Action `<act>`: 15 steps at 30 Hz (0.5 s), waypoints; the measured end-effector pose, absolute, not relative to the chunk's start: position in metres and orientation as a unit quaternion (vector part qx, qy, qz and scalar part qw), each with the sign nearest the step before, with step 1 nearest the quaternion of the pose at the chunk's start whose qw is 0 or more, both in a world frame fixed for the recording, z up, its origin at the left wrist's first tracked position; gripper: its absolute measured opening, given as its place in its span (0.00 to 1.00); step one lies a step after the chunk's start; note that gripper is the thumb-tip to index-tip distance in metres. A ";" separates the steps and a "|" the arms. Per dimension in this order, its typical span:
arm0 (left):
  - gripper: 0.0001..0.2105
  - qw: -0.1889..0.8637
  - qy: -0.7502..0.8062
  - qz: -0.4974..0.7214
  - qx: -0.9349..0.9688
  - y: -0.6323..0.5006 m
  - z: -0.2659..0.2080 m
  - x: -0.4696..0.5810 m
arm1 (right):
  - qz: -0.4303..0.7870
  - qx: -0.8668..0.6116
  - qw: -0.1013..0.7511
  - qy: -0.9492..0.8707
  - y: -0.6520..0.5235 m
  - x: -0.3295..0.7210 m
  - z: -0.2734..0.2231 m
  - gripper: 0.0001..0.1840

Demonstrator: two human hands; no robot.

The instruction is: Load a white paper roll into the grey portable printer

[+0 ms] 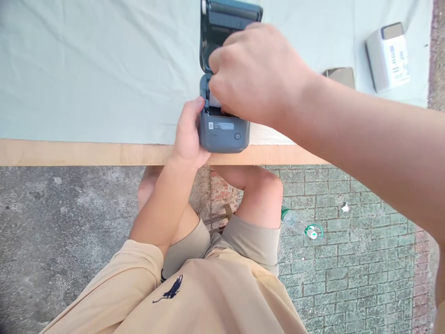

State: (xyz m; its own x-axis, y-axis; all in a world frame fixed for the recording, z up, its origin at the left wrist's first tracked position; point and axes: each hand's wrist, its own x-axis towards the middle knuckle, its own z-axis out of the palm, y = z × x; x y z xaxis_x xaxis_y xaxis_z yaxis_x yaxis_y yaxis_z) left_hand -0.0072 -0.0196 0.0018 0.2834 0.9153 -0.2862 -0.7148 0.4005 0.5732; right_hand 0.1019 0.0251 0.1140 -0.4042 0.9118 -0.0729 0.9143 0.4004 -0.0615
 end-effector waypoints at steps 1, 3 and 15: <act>0.08 0.782 0.298 0.519 0.171 -0.020 0.002 -0.007 | -0.025 0.513 0.080 0.855 0.025 0.100 0.113 0.20; 0.07 0.778 0.301 0.521 0.181 -0.020 0.001 -0.007 | 0.034 0.458 0.189 0.868 0.025 0.097 0.111 0.16; 0.07 0.784 0.279 0.532 0.157 -0.021 -0.002 -0.006 | 0.169 0.385 0.323 0.848 0.040 0.104 0.101 0.13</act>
